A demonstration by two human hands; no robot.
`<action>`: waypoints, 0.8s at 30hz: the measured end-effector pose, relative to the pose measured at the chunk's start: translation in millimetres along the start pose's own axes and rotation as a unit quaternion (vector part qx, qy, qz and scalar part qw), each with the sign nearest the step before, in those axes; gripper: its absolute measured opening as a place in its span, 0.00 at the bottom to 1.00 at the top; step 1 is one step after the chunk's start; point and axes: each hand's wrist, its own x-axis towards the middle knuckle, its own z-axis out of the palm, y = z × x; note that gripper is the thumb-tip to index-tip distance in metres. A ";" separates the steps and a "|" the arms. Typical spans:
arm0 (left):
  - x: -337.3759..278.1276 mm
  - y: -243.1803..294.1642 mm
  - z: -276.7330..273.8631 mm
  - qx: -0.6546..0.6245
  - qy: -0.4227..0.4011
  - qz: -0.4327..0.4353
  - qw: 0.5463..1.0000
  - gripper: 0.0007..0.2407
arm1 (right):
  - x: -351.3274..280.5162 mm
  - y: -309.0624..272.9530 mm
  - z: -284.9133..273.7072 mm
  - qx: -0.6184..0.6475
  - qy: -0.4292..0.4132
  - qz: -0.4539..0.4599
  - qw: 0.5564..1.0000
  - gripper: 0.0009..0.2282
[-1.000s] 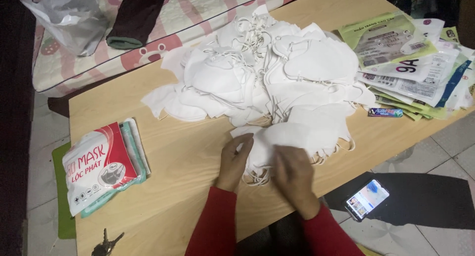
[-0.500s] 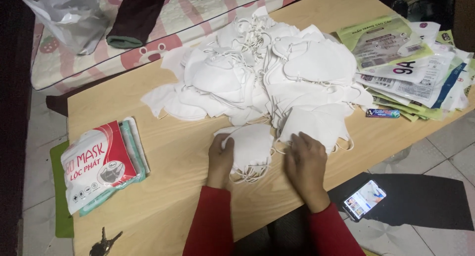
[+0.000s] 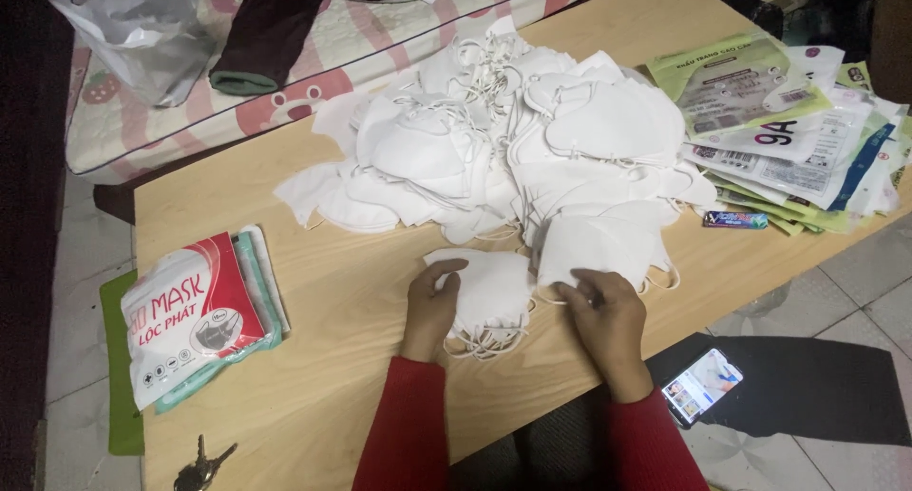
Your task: The person is taking individual white face masks from a large, disorganized pile and stacking them neatly on the table.
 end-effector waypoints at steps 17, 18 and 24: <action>15.9 -19.9 5.2 -0.005 0.027 -0.012 1.000 0.17 | -21.7 3.7 42.0 0.084 -0.040 -0.237 0.967 0.07; 9.8 -12.4 5.7 -0.003 0.048 0.000 0.999 0.15 | -16.8 7.0 33.7 0.042 -0.010 -0.231 0.972 0.08; 19.6 -24.1 5.5 -0.013 0.118 0.011 0.993 0.13 | -8.3 5.9 -0.7 -0.100 -0.008 -0.097 0.990 0.16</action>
